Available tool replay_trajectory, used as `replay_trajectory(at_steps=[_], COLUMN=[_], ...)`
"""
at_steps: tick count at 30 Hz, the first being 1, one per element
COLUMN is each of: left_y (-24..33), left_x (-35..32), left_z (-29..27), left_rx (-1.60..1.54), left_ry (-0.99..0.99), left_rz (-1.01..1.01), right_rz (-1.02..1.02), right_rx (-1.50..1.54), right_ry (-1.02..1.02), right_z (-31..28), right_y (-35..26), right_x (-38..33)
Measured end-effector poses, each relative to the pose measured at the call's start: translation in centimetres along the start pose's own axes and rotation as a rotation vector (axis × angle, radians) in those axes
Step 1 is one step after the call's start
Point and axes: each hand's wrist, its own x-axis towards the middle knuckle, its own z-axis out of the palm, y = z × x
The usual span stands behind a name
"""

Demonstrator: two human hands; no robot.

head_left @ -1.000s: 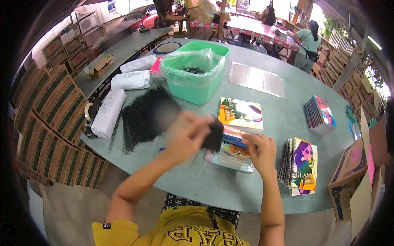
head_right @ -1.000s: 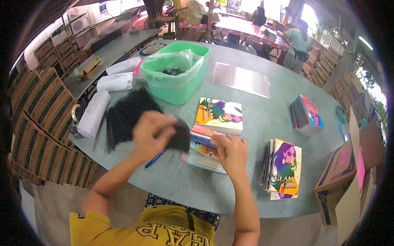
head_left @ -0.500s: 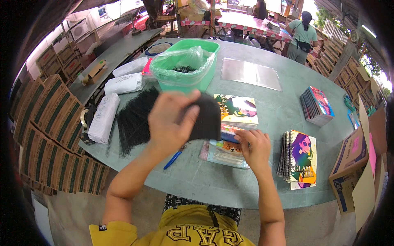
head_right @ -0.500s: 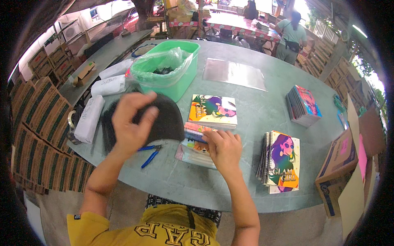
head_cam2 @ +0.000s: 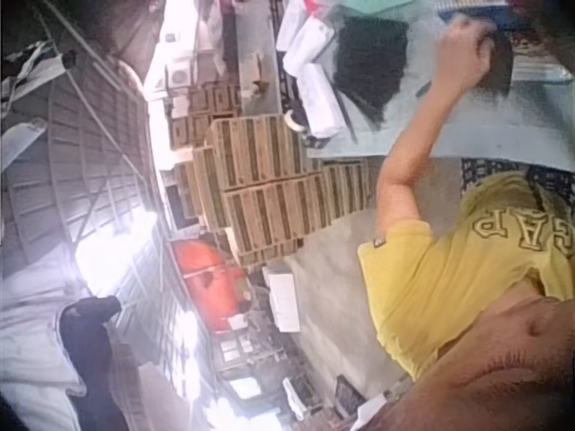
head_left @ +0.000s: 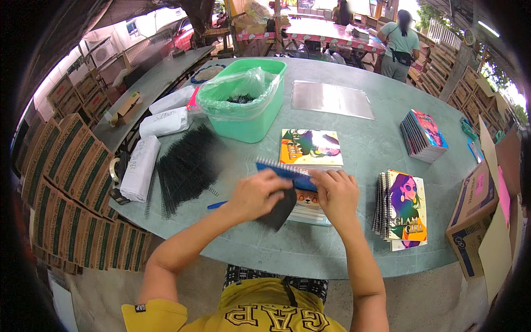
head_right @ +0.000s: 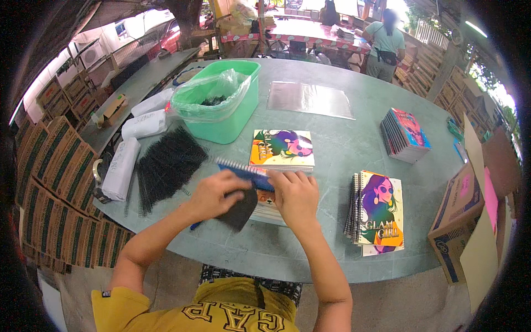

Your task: The person threads a plastic spiral coil through the pre-punched holes of several notebook covers and pages by hand, using a pair of pliers to trim and crimp the ends of the coil.

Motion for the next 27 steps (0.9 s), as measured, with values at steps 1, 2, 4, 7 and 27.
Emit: replay_trajectory(at_steps=[1, 2, 4, 7, 27], left_y=[0.7, 1.1, 1.6, 1.1, 3.5], left_x=[0.1, 0.8, 2.6, 1.7, 4.2], left_z=[-0.2, -0.8, -2.2, -0.4, 1.0], left_rx=[-0.035, -0.039, -0.044, 0.029, -0.43], left_ry=[0.008, 0.258, 0.769, 0.211, 0.579], left_rz=[0.012, -0.012, -0.074, -0.063, -0.075], right_rz=[0.003, 0.016, 0.021, 0.033, 0.663], right_rx=[-0.004, -0.009, -0.008, 0.001, 1.205], right_ry=[-0.014, -0.034, 0.0, 0.009, -0.006], right_z=[-0.1, -0.2, 0.0, 0.0, 0.6], right_y=[0.2, 0.3, 0.4, 0.3, 3.5], right_x=[0.1, -0.3, -0.2, -0.1, -3.6])
